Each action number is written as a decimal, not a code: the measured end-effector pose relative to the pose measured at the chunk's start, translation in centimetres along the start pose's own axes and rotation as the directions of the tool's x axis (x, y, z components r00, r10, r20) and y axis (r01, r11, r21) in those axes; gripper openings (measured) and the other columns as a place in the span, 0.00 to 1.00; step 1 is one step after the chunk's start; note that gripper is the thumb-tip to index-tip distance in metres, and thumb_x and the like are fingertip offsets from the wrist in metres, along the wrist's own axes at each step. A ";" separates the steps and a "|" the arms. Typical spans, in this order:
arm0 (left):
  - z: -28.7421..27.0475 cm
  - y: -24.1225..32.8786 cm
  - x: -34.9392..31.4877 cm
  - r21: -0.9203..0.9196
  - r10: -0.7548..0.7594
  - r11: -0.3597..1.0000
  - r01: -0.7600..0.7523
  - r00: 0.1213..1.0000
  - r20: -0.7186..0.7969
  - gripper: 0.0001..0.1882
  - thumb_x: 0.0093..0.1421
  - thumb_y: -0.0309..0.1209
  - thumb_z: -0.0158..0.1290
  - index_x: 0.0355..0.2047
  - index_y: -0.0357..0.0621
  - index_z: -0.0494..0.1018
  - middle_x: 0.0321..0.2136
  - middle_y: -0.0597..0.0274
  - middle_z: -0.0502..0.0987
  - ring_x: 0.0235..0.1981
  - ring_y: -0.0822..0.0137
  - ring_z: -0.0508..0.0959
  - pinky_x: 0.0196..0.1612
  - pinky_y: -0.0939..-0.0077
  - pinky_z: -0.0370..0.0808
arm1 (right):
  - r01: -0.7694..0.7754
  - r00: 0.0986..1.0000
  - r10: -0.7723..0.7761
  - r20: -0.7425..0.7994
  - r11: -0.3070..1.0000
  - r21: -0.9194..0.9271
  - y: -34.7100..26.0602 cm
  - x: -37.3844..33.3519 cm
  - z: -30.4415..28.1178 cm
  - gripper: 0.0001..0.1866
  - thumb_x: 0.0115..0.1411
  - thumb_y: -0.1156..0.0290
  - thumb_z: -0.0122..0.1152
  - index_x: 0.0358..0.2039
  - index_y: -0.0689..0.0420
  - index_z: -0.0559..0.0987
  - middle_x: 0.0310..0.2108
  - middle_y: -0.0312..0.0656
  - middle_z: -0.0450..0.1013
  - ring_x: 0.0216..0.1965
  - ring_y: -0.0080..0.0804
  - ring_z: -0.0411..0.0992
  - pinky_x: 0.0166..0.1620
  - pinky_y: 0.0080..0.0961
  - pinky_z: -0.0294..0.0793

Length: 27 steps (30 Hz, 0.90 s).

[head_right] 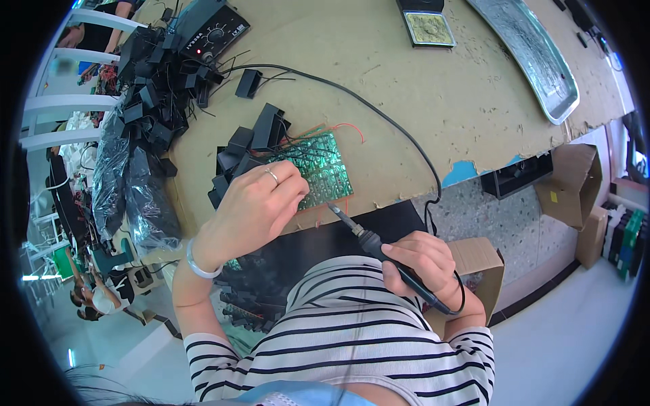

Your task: Soldering electronic components and wires onto a printed circuit board.

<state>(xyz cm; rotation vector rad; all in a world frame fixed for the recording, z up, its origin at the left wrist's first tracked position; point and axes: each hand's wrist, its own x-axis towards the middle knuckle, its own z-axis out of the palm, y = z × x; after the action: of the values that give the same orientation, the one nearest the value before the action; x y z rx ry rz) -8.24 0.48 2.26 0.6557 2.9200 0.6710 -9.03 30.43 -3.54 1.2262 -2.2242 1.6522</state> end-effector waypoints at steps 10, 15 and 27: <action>0.0 -0.1 0.2 -0.008 0.007 1.000 -0.007 1.000 0.024 0.09 0.55 0.22 0.60 0.35 0.39 0.74 0.34 0.56 0.72 0.38 0.53 0.78 0.42 0.62 0.76 | 0.016 1.000 -0.016 0.011 1.000 0.022 0.2 0.5 1.2 0.14 0.45 0.83 0.66 0.36 0.66 0.80 0.24 0.43 0.76 0.21 0.36 0.76 0.26 0.27 0.77; 0.0 -0.1 0.3 0.001 0.002 1.000 -0.002 0.999 0.048 0.09 0.55 0.22 0.60 0.35 0.38 0.73 0.34 0.56 0.72 0.38 0.53 0.77 0.42 0.61 0.76 | 0.026 1.000 -0.025 -0.016 0.999 0.031 0.4 0.4 1.7 0.13 0.44 0.83 0.63 0.34 0.66 0.79 0.23 0.43 0.75 0.19 0.36 0.74 0.24 0.27 0.75; 0.1 -0.1 0.3 0.015 0.010 1.000 -0.010 0.999 0.043 0.08 0.55 0.23 0.60 0.35 0.38 0.74 0.34 0.56 0.72 0.38 0.53 0.77 0.41 0.62 0.76 | 0.014 1.000 -0.014 0.000 1.000 0.013 0.2 0.1 0.7 0.14 0.46 0.82 0.68 0.36 0.66 0.81 0.25 0.43 0.77 0.21 0.35 0.77 0.26 0.26 0.78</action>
<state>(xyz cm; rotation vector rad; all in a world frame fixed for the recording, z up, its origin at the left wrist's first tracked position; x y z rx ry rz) -8.51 0.57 2.16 0.6783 2.8872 0.6282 -8.93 29.83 -3.91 1.2425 -2.2033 1.6635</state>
